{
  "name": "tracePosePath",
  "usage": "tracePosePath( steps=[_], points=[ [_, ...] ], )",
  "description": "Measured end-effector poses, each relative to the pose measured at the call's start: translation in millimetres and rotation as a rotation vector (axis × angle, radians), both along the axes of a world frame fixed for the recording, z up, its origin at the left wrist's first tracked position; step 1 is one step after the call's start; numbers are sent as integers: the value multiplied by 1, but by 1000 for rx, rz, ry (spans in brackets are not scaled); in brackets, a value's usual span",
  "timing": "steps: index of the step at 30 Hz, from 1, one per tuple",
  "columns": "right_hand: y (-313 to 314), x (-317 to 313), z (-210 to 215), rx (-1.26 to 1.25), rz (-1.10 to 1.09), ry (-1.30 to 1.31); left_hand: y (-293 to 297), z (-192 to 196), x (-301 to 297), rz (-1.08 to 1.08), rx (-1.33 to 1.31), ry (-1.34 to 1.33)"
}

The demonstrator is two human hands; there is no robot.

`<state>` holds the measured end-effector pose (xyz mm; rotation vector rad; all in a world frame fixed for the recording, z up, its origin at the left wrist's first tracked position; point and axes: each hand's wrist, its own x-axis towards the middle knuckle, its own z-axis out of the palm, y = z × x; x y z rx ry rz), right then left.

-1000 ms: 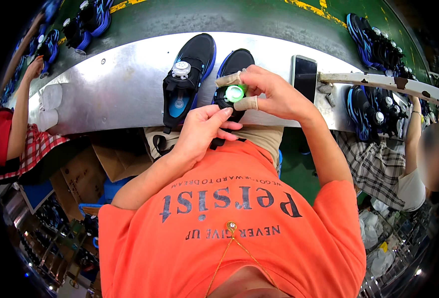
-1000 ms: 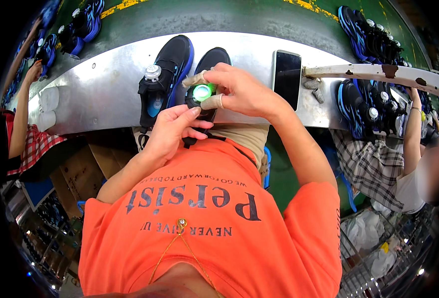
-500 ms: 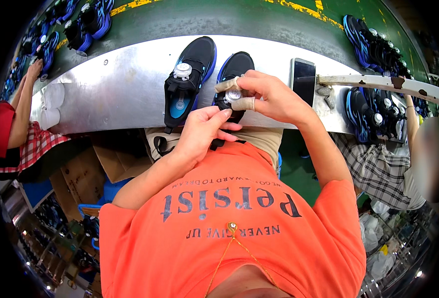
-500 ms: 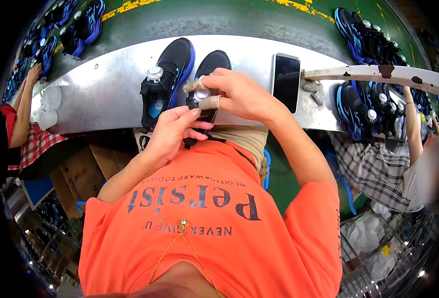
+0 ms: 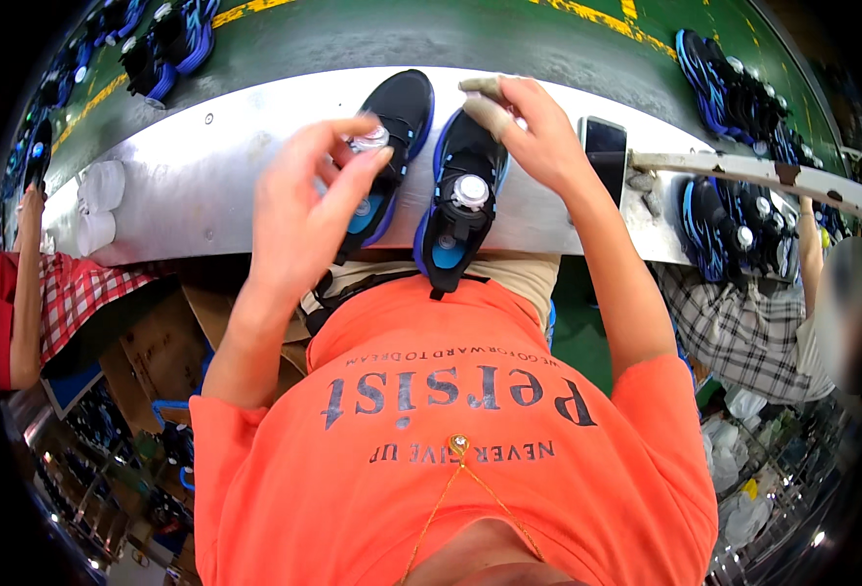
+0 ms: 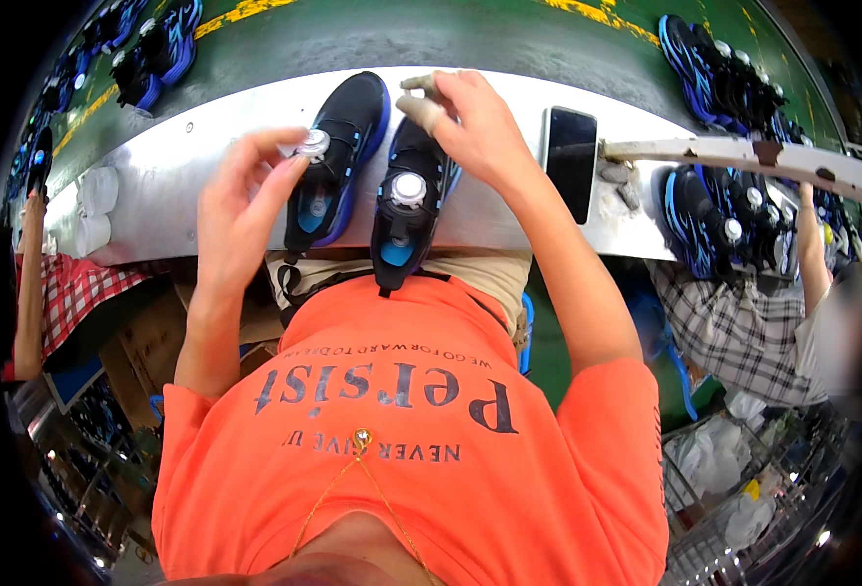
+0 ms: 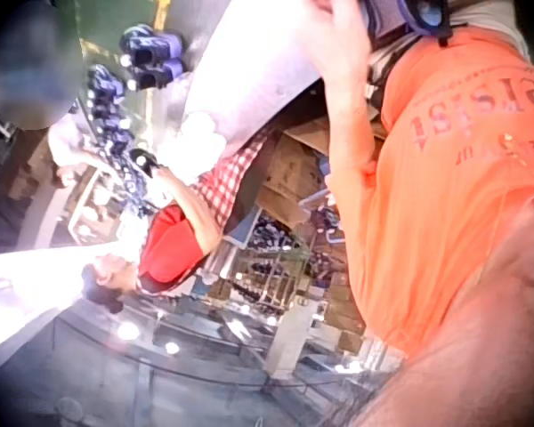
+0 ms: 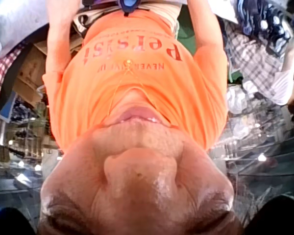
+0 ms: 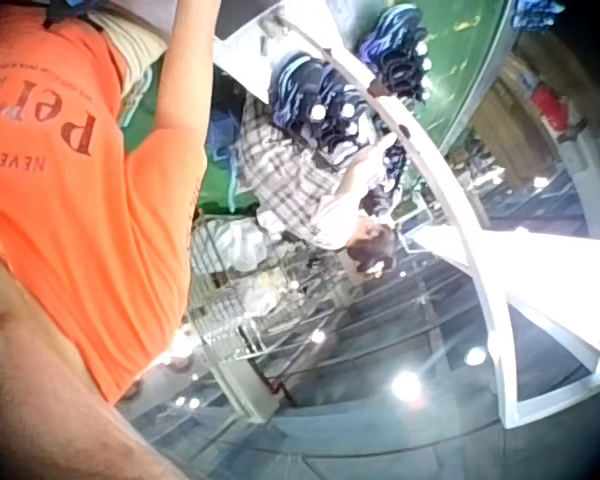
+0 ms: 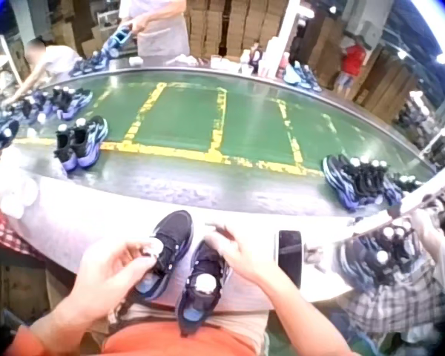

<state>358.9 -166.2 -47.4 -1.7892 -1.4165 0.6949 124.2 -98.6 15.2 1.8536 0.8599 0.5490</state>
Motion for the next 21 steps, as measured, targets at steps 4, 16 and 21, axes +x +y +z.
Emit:
tracePosePath(
  steps=[4, 16, 21],
  points=[
    [81, -12, -38, 18, 59, -140, 38, -47, 23, -117, 257, 138],
    [111, -43, -62, 10, 261, -118, 50, -42, 5, -335, -239, 88],
    [115, -46, -69, 58, 294, -136, 73, -45, 4, -667, -191, 62]
  ],
)
